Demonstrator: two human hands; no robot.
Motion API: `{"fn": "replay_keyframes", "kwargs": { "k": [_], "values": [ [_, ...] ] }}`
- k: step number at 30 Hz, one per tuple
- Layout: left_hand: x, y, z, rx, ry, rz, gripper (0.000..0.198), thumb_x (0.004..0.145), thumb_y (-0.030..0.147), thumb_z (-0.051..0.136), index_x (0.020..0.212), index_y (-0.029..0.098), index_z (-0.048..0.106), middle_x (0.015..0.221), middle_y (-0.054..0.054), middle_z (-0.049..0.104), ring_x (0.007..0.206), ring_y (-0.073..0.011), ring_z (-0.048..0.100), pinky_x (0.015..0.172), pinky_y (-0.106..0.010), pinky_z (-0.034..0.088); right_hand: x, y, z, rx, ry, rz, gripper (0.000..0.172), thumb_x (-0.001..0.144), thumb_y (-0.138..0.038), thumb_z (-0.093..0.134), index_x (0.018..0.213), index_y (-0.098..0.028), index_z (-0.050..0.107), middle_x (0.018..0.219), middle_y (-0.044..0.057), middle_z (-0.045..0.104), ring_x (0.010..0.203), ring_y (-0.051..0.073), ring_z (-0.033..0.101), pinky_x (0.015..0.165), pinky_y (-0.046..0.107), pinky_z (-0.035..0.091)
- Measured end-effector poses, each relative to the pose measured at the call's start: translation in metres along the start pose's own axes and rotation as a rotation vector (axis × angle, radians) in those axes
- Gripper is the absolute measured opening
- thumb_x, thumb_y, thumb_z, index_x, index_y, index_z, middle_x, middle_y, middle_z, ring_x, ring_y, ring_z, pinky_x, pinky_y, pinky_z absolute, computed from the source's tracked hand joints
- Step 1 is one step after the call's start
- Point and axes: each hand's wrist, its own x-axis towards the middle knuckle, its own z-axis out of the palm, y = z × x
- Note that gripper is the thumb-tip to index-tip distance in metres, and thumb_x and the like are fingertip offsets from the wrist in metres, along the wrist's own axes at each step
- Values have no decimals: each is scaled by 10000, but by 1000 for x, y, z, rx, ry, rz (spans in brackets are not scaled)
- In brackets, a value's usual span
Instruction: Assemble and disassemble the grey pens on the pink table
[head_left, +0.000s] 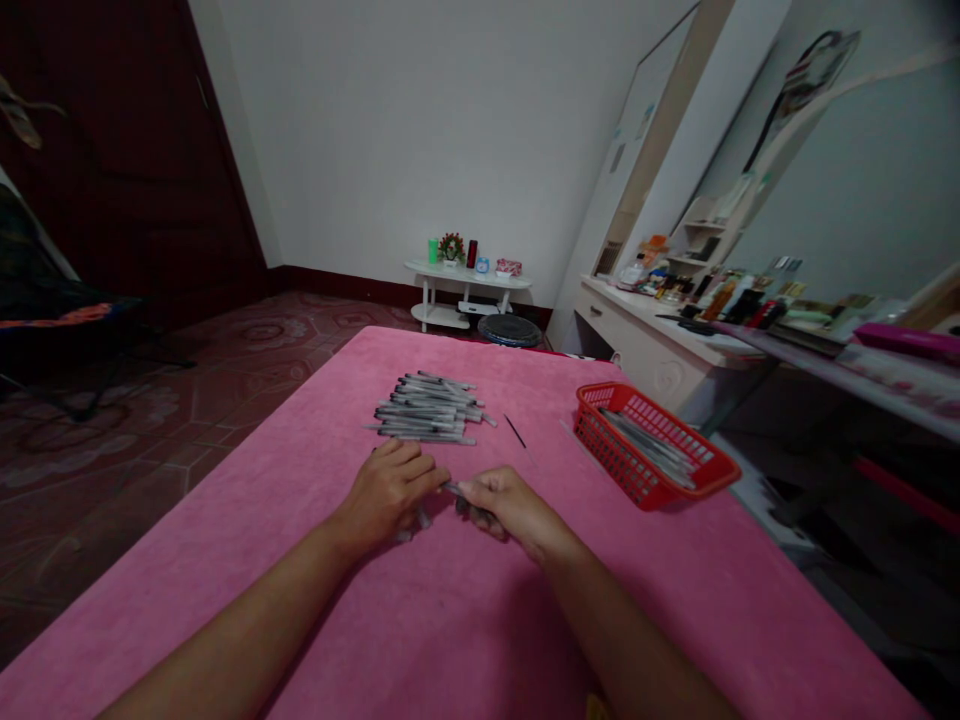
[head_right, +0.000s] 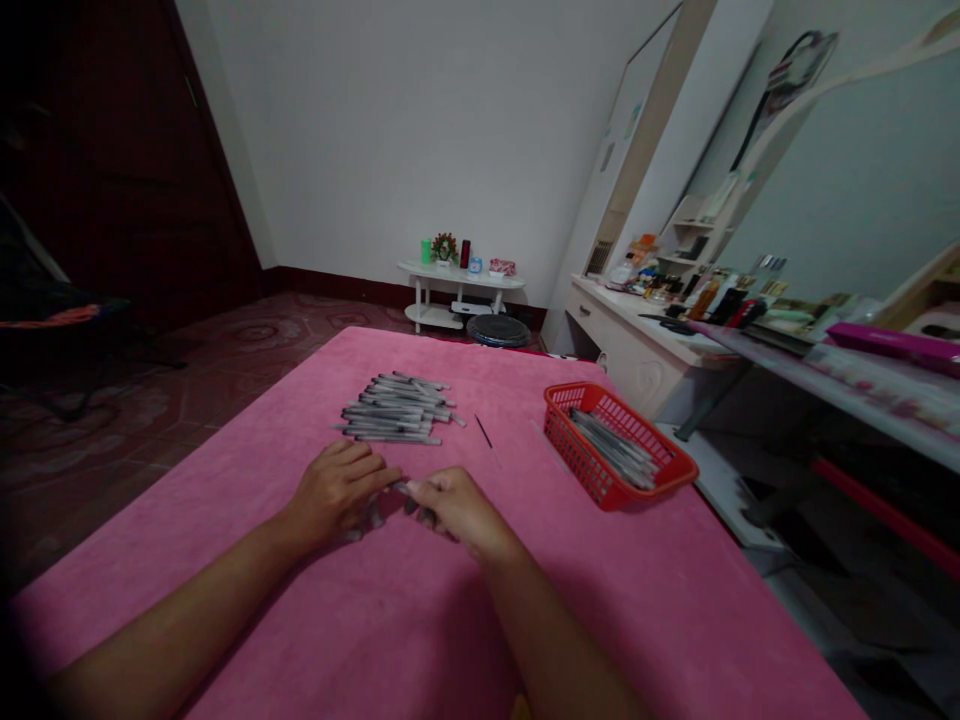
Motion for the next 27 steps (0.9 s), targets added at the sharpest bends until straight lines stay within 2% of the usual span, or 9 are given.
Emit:
{"fn": "replay_keyframes", "kwargs": {
  "k": [4,6,8,11,13,15,20,23,27],
  "values": [
    [0,0,-2,-27,-59,-30,237,784,131,533,975,213,646,740,-41,620,719,-183,508,653,-317,316,2,3,-5,-200,74,-140,294,790,-373,565,612,-144,612,460,-41,477,401,64,392,415,196,271],
    [-3,-6,-1,-34,-59,-107,177,786,149,524,889,209,655,720,-37,632,699,-182,527,647,-309,329,3,5,-10,-347,162,-242,224,778,-301,574,615,-157,627,509,-27,522,473,86,459,465,201,310],
    [-9,-16,0,-53,11,-270,158,827,214,496,797,198,650,703,-39,641,673,-178,547,634,-294,353,3,6,-16,-469,274,-314,170,771,-265,581,647,-173,652,569,-18,572,545,107,514,517,206,342],
    [-16,-32,0,-202,215,-568,253,898,273,413,829,189,641,746,-31,660,693,-168,584,638,-267,401,4,8,-19,-548,380,-352,183,805,-283,563,713,-187,688,635,-1,626,604,129,562,578,221,384],
    [-14,-35,-1,-413,344,-664,276,917,301,389,863,173,628,733,-20,647,678,-155,588,641,-256,432,7,10,-14,-591,372,-382,153,796,-276,590,749,-192,711,708,17,653,663,139,582,621,228,404],
    [-9,-33,-1,-596,459,-702,252,910,311,416,857,162,612,750,-23,649,709,-152,603,686,-261,468,10,15,-5,-627,335,-407,109,767,-236,626,781,-198,727,771,32,665,708,144,588,651,230,414],
    [4,-19,2,-1044,699,-763,163,858,325,548,919,175,525,958,-67,690,871,-190,669,815,-353,523,19,30,13,-573,253,-363,143,746,-166,617,844,-196,717,757,24,666,679,141,587,628,232,428],
    [7,-14,6,-1304,742,-830,280,797,357,641,927,186,461,992,-81,699,898,-210,688,829,-396,535,21,35,15,-495,208,-317,161,741,-148,596,854,-187,703,715,12,658,633,138,585,591,233,433],
    [7,-7,11,-1496,714,-909,355,749,383,700,917,187,455,1011,-92,700,930,-221,688,840,-381,535,19,32,15,-380,176,-332,131,778,-218,565,831,-175,677,755,25,658,633,135,605,579,232,450]
  ]
}}
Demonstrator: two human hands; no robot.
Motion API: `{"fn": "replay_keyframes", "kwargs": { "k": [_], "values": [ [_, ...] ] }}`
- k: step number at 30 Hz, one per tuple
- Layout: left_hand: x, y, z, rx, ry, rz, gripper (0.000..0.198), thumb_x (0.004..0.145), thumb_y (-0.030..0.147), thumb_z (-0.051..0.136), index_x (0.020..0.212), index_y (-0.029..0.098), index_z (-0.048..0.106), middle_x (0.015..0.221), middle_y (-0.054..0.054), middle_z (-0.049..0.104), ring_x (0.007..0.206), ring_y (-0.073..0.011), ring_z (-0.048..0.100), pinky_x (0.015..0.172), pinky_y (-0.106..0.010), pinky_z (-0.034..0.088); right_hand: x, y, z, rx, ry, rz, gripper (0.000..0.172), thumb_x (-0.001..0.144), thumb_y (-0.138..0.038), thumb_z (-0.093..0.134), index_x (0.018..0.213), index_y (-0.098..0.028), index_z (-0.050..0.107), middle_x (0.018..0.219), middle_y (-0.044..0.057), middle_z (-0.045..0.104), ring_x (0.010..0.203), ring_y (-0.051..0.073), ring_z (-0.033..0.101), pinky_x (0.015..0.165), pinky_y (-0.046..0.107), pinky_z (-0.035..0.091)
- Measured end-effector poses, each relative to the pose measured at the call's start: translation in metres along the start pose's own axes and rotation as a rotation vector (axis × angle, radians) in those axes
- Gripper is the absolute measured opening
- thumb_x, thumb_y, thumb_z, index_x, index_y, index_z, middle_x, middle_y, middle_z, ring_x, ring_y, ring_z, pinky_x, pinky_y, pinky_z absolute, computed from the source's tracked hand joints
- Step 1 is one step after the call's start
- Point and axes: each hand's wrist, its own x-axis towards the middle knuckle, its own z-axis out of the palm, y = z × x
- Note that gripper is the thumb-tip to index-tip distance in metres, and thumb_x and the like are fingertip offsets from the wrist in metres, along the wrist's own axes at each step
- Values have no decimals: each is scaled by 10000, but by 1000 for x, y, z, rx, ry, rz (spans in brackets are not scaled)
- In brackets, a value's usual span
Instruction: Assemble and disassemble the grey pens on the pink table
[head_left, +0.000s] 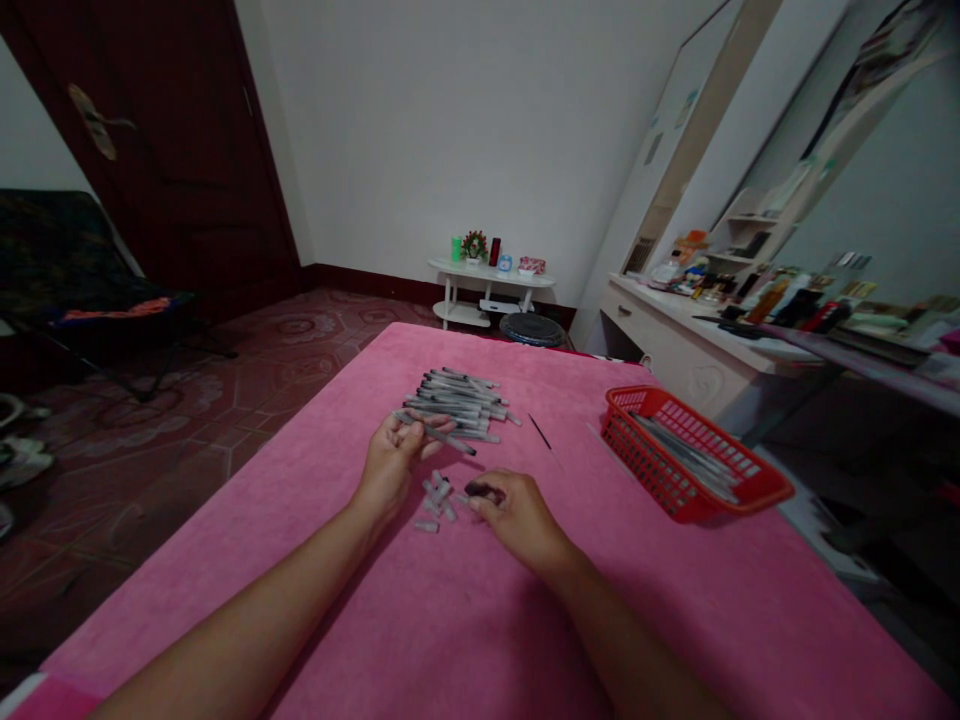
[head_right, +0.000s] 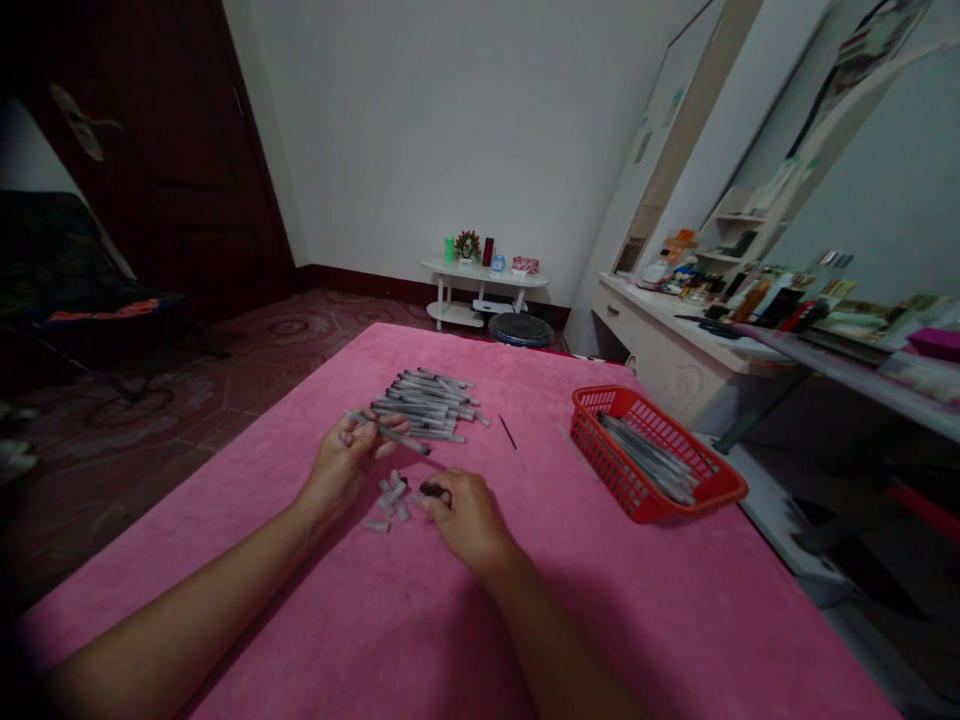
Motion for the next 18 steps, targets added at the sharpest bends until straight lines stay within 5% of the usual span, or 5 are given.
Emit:
{"fn": "replay_keyframes", "kwargs": {
  "k": [9,18],
  "values": [
    [-8,-9,3,-115,-82,-113,353,736,314,736,906,184,455,942,-79,722,896,-229,701,801,-340,559,2,-11,-13,371,62,190,450,857,-552,414,764,-141,572,586,8,587,388,78,482,349,178,310],
    [-11,-8,4,-88,-56,-154,388,693,304,770,912,191,471,878,-53,724,836,-229,709,689,-333,587,1,-16,-12,311,206,122,172,710,-325,642,698,-156,611,567,-21,565,457,85,488,428,197,377]
  ]
}}
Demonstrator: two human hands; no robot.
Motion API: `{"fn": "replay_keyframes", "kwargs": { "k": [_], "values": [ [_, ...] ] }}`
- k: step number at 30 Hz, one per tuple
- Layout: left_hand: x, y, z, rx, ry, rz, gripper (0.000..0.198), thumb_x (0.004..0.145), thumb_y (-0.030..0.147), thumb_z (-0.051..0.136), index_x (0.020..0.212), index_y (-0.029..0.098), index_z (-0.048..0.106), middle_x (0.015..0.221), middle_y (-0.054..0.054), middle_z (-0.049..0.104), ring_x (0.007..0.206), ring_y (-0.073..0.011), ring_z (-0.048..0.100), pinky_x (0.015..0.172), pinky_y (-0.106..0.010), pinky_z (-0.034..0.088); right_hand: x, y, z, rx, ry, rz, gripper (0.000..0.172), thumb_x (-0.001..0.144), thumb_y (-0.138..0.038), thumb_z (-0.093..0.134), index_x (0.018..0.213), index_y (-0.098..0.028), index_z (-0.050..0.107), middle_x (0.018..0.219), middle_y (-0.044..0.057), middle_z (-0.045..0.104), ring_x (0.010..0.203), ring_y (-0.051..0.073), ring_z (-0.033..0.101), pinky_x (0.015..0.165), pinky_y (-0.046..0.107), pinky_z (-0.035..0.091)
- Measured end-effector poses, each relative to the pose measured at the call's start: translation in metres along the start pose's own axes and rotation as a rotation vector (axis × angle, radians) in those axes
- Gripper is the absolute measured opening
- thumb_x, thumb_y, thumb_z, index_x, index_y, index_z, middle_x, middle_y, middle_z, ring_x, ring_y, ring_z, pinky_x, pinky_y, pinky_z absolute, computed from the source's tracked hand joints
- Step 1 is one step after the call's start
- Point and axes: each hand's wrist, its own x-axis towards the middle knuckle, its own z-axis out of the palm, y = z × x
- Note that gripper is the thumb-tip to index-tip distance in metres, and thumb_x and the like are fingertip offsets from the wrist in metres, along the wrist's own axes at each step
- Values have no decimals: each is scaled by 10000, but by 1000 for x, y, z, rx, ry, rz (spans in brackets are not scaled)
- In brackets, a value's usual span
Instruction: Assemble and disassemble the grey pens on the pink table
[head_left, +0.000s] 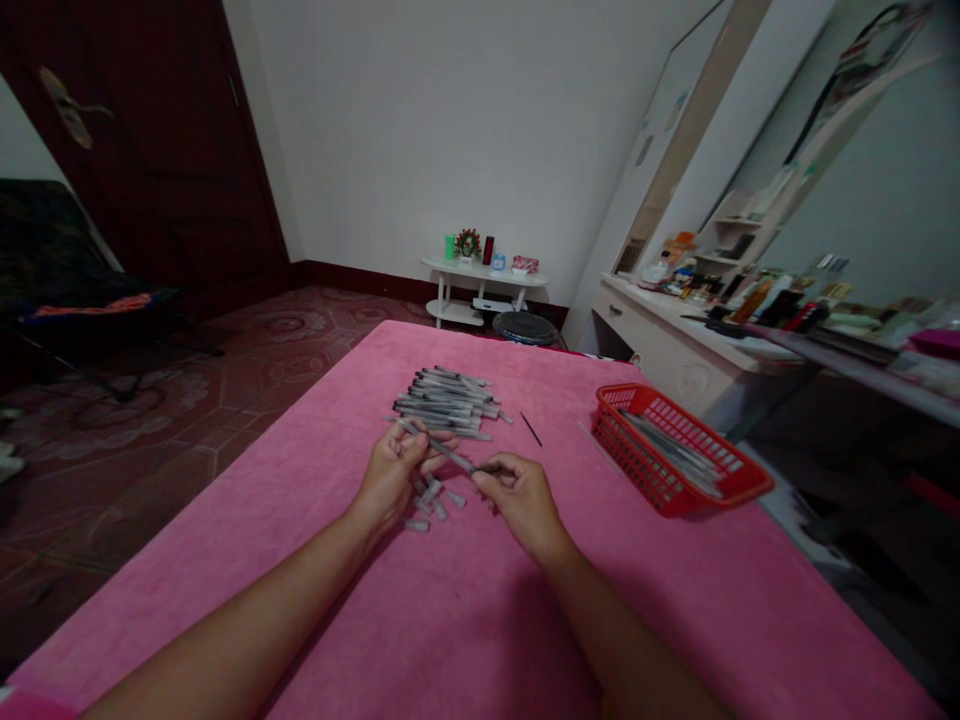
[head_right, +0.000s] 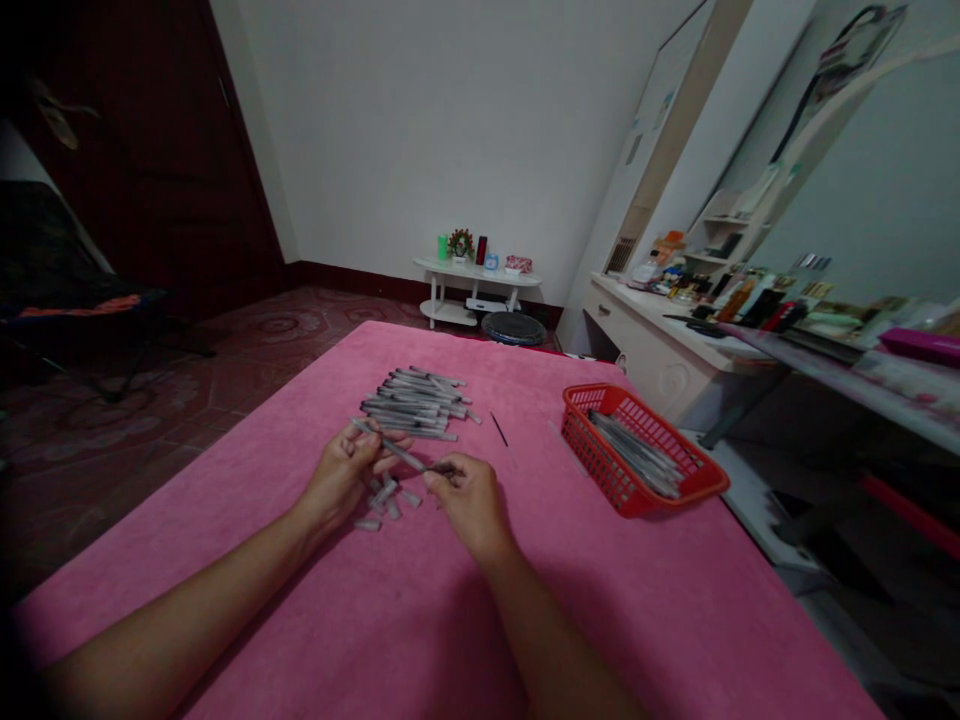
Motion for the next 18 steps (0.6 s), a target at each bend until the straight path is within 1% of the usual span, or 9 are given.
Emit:
{"fn": "replay_keyframes", "kwargs": {
  "k": [2,6,7,10,12,14,16,18],
  "values": [
    [0,0,0,-5,10,2,393,678,311,781,900,191,479,867,-46,722,816,-218,711,675,-318,588,-1,-1,0,16,-3,11,179,710,-335,643,722,-160,607,573,-25,565,456,89,504,431,200,390],
    [0,0,-1,-1,14,2,390,675,315,783,889,190,482,861,-44,719,810,-215,711,649,-286,584,-1,-1,0,-35,-52,53,281,809,-398,519,675,-160,586,507,-29,533,388,80,469,382,191,343],
    [0,0,-1,4,7,-2,391,675,315,782,893,192,481,873,-47,719,816,-223,711,634,-286,583,0,-1,0,-46,-43,46,275,808,-382,516,662,-160,583,506,-28,530,388,78,462,383,192,340],
    [-1,1,-1,19,-1,-15,401,676,329,779,902,197,476,906,-63,717,806,-246,711,572,-292,579,0,0,1,-33,16,-1,134,722,-289,601,681,-163,580,548,-38,526,441,81,472,420,195,367],
    [-1,2,0,25,7,-19,408,671,337,780,903,198,475,909,-66,716,794,-252,712,549,-295,576,1,3,1,-30,21,-15,117,705,-277,621,716,-164,592,580,-37,532,476,89,490,438,199,379],
    [-1,2,0,27,18,-15,411,663,335,786,894,195,476,894,-60,715,800,-247,711,572,-302,581,1,6,0,-57,-6,-2,163,761,-317,573,726,-162,611,594,-22,552,474,95,498,438,208,380],
    [0,1,0,31,17,-6,407,662,326,789,888,192,478,875,-50,715,815,-235,710,632,-312,587,1,9,0,-94,-24,1,213,801,-332,528,719,-161,625,596,-10,569,471,98,501,442,213,382],
    [0,0,-2,34,7,5,389,679,326,777,889,190,479,868,-46,716,824,-222,709,689,-319,586,2,11,-1,-123,2,-20,153,769,-303,573,725,-167,627,603,-16,572,492,98,504,459,209,389]
  ]
}}
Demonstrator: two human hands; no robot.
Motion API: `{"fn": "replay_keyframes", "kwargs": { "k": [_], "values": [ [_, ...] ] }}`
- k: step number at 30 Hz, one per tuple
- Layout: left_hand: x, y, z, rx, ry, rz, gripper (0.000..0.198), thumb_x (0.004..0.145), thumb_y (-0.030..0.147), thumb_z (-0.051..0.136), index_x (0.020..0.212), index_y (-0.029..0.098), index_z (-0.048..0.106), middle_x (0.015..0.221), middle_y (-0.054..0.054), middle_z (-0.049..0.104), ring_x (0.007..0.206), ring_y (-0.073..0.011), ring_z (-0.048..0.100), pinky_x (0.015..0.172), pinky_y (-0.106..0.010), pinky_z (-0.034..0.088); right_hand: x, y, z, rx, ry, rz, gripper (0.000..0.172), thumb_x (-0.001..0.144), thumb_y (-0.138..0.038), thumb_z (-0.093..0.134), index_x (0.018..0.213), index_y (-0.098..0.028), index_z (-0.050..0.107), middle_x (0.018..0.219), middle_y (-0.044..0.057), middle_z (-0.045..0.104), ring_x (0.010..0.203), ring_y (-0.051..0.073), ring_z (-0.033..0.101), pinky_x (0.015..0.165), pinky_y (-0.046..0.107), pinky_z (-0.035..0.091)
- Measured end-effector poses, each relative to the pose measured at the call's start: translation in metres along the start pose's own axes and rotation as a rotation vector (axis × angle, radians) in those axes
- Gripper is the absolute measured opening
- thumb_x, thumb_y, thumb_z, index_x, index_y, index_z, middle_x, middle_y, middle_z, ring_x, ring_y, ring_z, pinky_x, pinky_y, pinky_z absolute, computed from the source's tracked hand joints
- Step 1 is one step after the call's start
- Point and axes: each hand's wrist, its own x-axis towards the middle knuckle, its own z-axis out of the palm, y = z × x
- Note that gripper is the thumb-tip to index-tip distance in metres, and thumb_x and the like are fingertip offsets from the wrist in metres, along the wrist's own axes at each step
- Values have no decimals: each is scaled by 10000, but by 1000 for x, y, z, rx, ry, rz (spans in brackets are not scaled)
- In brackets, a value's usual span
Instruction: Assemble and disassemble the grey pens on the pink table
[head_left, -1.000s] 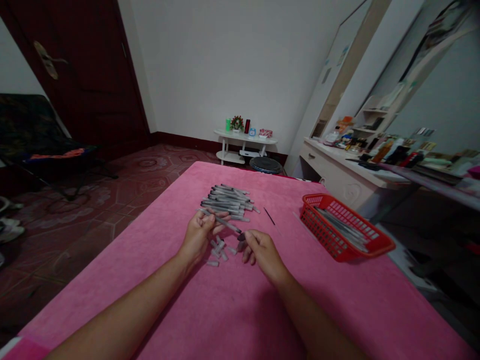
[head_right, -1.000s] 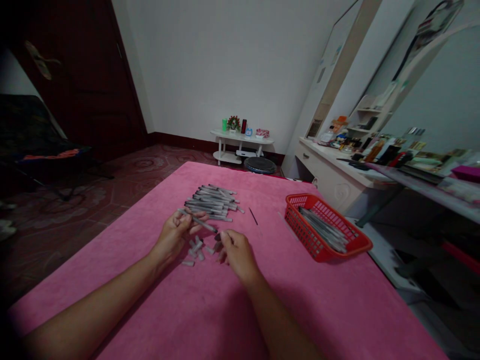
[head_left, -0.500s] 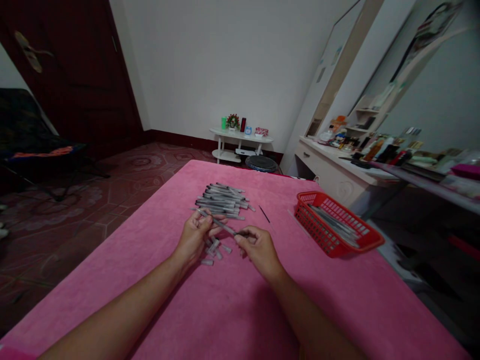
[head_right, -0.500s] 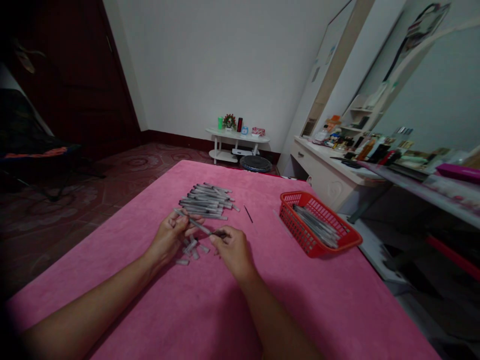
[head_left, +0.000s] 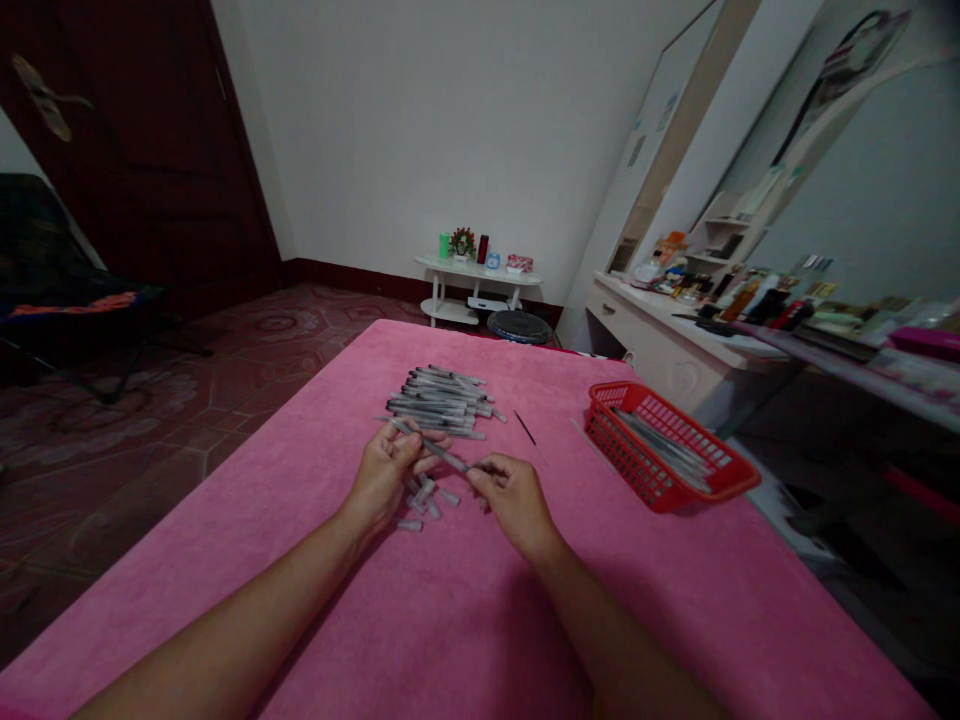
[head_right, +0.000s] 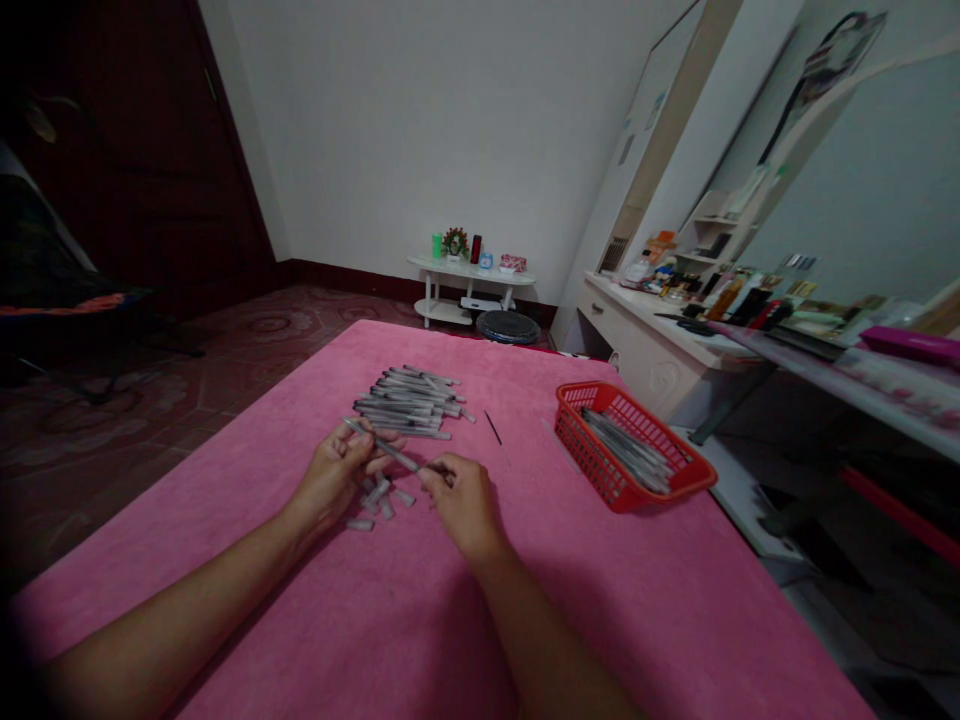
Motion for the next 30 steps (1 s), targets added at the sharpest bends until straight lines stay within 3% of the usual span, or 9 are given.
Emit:
{"fn": "replay_keyframes", "kwargs": {
  "k": [3,7,12,16,21,26,30],
  "values": [
    [1,-2,-1,1,-8,7,364,708,328,754,899,193,475,886,-50,718,835,-216,708,707,-324,584,0,0,-1,-22,39,-35,142,716,-294,644,797,-177,637,655,-18,591,540,101,524,483,202,401],
    [-1,-1,0,-7,-1,-13,370,703,315,756,902,200,466,891,-44,716,836,-230,708,633,-309,586,0,-1,-2,-30,-48,-1,282,837,-384,497,742,-166,646,618,3,601,495,106,520,472,220,398],
    [-1,-1,0,-9,-5,-12,373,707,316,755,906,195,464,884,-48,719,840,-233,709,674,-323,586,0,2,-1,-64,41,-18,173,728,-328,634,829,-189,648,670,-12,622,553,108,533,491,205,398],
    [0,-2,-1,-2,-10,3,359,715,310,748,901,188,466,873,-46,720,847,-219,709,749,-333,577,-1,1,-1,-37,-36,2,218,800,-361,540,800,-177,657,638,-5,613,526,107,527,489,213,403],
    [-1,-1,0,1,-12,-6,373,702,307,756,907,195,465,869,-33,716,827,-213,711,715,-329,582,-1,-1,-2,-58,19,-19,179,725,-327,628,823,-181,657,671,-7,625,554,110,534,507,213,411],
    [-3,1,3,9,-10,-11,374,692,320,762,893,192,474,853,-27,713,797,-202,711,667,-300,582,-1,2,-1,-83,-29,19,205,790,-339,544,728,-178,654,608,-5,607,526,108,530,488,209,395],
    [-2,0,2,10,-9,-15,375,683,326,768,881,189,480,851,-30,713,798,-201,711,680,-309,584,0,3,-1,-100,39,-14,135,716,-310,635,770,-187,657,633,-14,619,558,111,535,493,203,391]
  ]
}}
